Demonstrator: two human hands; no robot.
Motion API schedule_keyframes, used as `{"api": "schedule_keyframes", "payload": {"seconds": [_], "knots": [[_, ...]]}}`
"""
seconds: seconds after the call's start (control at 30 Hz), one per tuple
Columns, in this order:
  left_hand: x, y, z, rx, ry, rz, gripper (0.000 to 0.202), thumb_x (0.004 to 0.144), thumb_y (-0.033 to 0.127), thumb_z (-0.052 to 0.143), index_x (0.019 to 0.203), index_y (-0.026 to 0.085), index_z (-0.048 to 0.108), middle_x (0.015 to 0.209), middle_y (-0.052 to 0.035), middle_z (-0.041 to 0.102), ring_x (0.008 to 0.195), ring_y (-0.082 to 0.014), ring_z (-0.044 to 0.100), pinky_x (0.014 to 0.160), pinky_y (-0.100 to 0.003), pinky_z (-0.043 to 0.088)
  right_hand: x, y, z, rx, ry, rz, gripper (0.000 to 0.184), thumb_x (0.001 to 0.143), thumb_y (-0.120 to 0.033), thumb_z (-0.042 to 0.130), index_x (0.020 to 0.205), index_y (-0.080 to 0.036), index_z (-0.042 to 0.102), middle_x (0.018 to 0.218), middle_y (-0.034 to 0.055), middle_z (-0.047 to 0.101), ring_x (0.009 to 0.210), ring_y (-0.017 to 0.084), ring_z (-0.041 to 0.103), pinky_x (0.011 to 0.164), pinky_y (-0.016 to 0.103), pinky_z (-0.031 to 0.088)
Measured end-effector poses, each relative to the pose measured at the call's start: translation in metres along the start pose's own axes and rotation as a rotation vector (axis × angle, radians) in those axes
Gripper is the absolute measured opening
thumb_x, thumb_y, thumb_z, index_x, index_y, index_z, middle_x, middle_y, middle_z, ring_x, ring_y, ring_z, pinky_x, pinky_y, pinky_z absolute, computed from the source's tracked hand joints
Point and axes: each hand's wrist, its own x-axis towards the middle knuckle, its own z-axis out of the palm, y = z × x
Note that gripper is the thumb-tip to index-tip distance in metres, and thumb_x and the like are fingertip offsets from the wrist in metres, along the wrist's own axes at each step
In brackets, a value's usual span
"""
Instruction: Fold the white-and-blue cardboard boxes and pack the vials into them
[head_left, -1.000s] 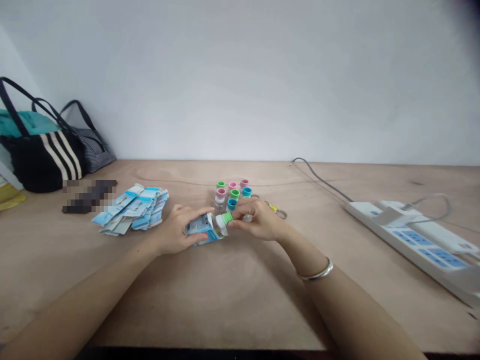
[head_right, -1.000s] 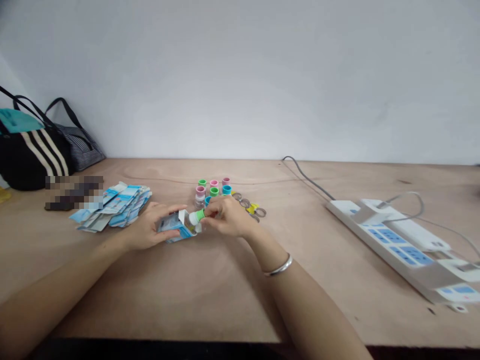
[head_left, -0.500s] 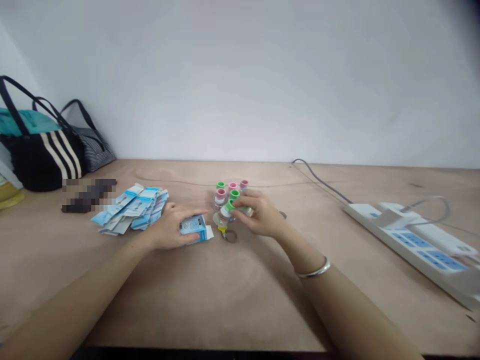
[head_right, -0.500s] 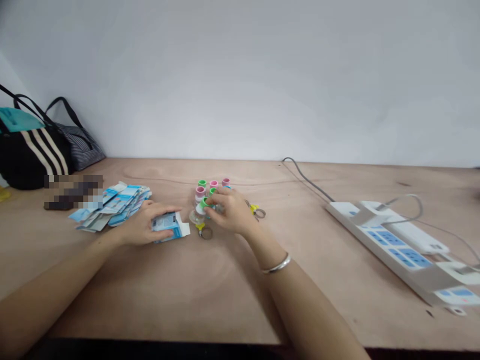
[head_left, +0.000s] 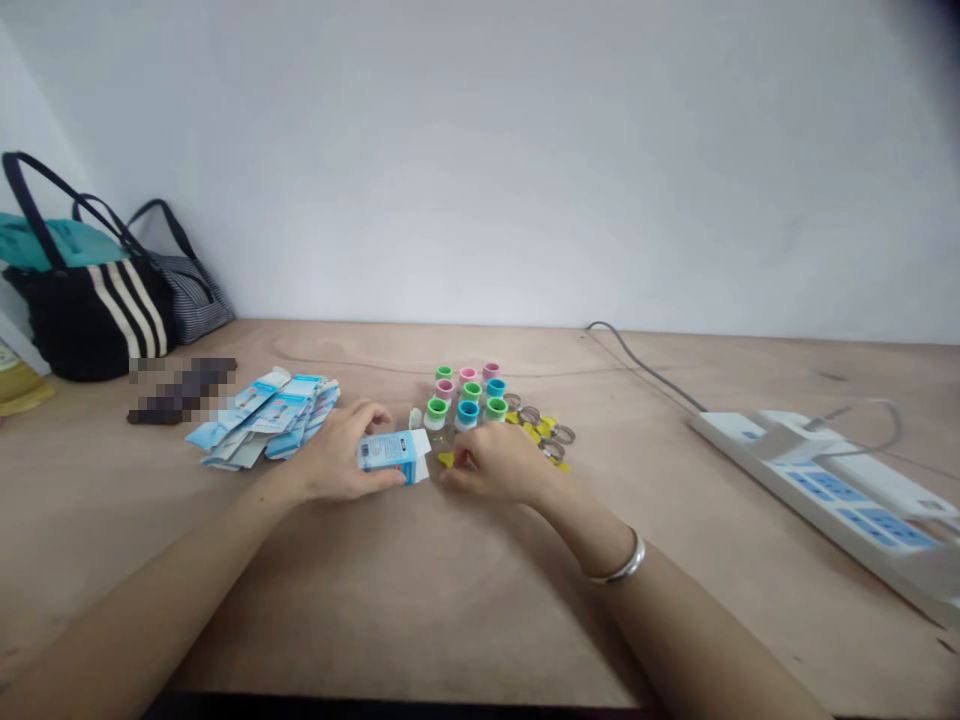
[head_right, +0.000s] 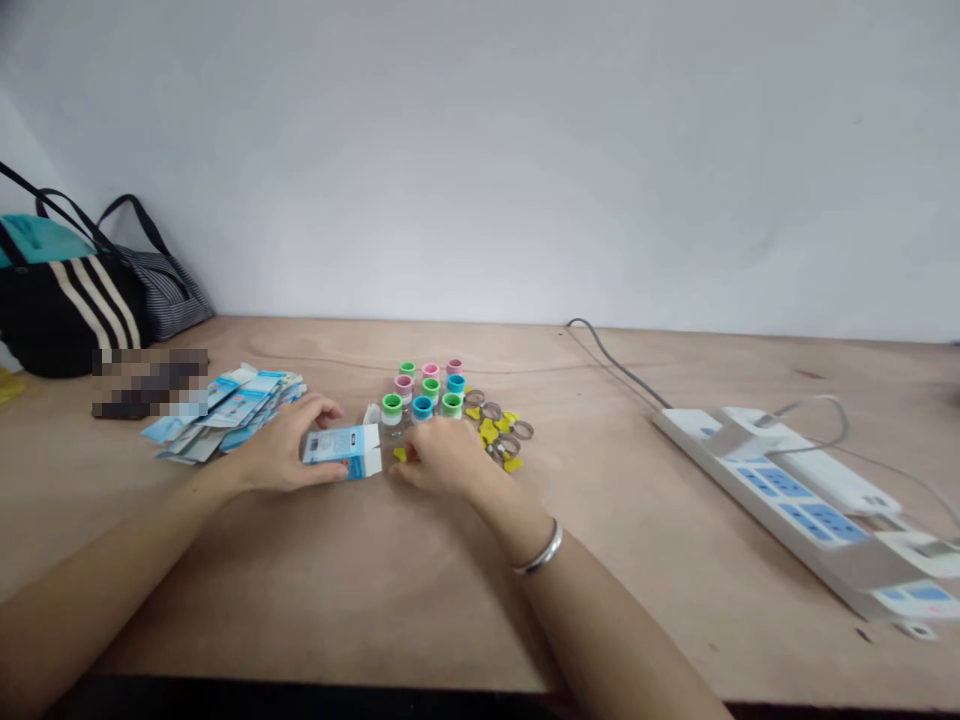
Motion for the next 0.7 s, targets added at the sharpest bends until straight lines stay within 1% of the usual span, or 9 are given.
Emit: {"api": "schedule_keyframes", "payload": {"seconds": [0.07, 0.13, 0.2, 0.33, 0.43, 0.5, 0.57, 0.63, 0.7], "knots": [[-0.001, 0.002, -0.004, 0.028, -0.057, -0.023, 0.050, 0.065, 0.046, 0.069, 0.104, 0.019, 0.054, 0.097, -0.0049, 0.063, 0.085, -0.0219, 0.060, 0.076, -0.034, 0.046, -0.002, 0.004, -0.002, 0.013, -0.095, -0.028, 0.015, 0.070, -0.027, 0.063, 0.057, -0.019, 0.061, 0.058, 0.0025, 0.062, 0.048, 0.012, 0.050, 0.046, 0.024, 0.024], [-0.002, 0.002, -0.005, 0.055, -0.115, -0.019, 0.039, 0.068, 0.043, 0.067, 0.099, 0.020, 0.058, 0.092, -0.0031, 0.064, 0.080, -0.0205, 0.061, 0.072, -0.032, 0.045, -0.004, 0.012, -0.003, 0.026, -0.142, -0.037, 0.016, 0.068, -0.020, 0.062, 0.053, -0.018, 0.058, 0.055, 0.0015, 0.059, 0.045, 0.010, 0.047, 0.044, 0.024, 0.023], [-0.002, 0.002, -0.004, 0.062, -0.139, -0.005, 0.035, 0.069, 0.042, 0.066, 0.097, 0.022, 0.060, 0.091, -0.0020, 0.066, 0.078, -0.0198, 0.061, 0.070, -0.030, 0.045, -0.006, 0.024, -0.006, 0.027, -0.163, 0.015, 0.017, 0.066, -0.017, 0.063, 0.051, -0.019, 0.055, 0.051, 0.0008, 0.055, 0.043, 0.010, 0.045, 0.042, 0.024, 0.023], [0.001, 0.000, 0.007, -0.020, -0.069, 0.017, 0.045, 0.071, 0.042, 0.066, 0.111, 0.023, 0.058, 0.101, -0.0039, 0.066, 0.087, -0.0215, 0.062, 0.075, -0.032, 0.047, -0.013, 0.048, -0.011, -0.010, -0.112, 0.210, 0.021, 0.069, -0.025, 0.066, 0.052, -0.020, 0.054, 0.048, 0.0008, 0.050, 0.042, 0.013, 0.046, 0.043, 0.026, 0.025], [0.003, 0.000, 0.014, -0.064, -0.009, 0.047, 0.051, 0.073, 0.040, 0.066, 0.118, 0.022, 0.054, 0.111, -0.0068, 0.063, 0.098, -0.0231, 0.060, 0.084, -0.035, 0.047, -0.014, 0.053, -0.015, -0.049, -0.041, 0.249, 0.032, 0.072, -0.036, 0.065, 0.049, -0.020, 0.050, 0.048, 0.0013, 0.049, 0.042, 0.013, 0.045, 0.043, 0.026, 0.024], [0.003, 0.001, 0.016, -0.058, 0.004, 0.076, 0.051, 0.074, 0.039, 0.067, 0.120, 0.022, 0.053, 0.114, -0.0072, 0.061, 0.102, -0.0236, 0.059, 0.088, -0.037, 0.046, -0.011, 0.048, -0.017, -0.033, 0.032, 0.290, 0.031, 0.074, -0.037, 0.063, 0.052, -0.020, 0.050, 0.051, 0.0016, 0.052, 0.044, 0.013, 0.046, 0.043, 0.025, 0.024], [0.002, 0.001, 0.016, -0.018, 0.020, 0.105, 0.051, 0.073, 0.038, 0.068, 0.120, 0.024, 0.053, 0.115, -0.0068, 0.060, 0.104, -0.0242, 0.058, 0.089, -0.038, 0.046, -0.006, 0.039, -0.016, 0.048, 0.174, 0.299, 0.024, 0.077, -0.035, 0.059, 0.059, -0.020, 0.054, 0.057, 0.0018, 0.056, 0.050, 0.013, 0.049, 0.045, 0.025, 0.028], [0.000, 0.000, 0.018, 0.041, 0.057, 0.145, 0.051, 0.072, 0.035, 0.070, 0.120, 0.026, 0.053, 0.114, -0.0071, 0.058, 0.104, -0.0246, 0.057, 0.089, -0.038, 0.047, -0.001, 0.028, -0.014, 0.162, 0.363, 0.191, 0.020, 0.081, -0.035, 0.056, 0.069, -0.019, 0.057, 0.066, 0.0031, 0.060, 0.059, 0.015, 0.053, 0.052, 0.026, 0.034], [-0.002, -0.002, 0.021, 0.095, 0.095, 0.201, 0.050, 0.073, 0.034, 0.070, 0.119, 0.026, 0.054, 0.111, -0.0080, 0.057, 0.102, -0.0244, 0.056, 0.089, -0.038, 0.047, 0.001, 0.018, -0.009, 0.231, 0.509, -0.008, 0.020, 0.083, -0.038, 0.055, 0.079, -0.019, 0.059, 0.078, 0.0063, 0.062, 0.072, 0.017, 0.055, 0.064, 0.028, 0.040]]}}
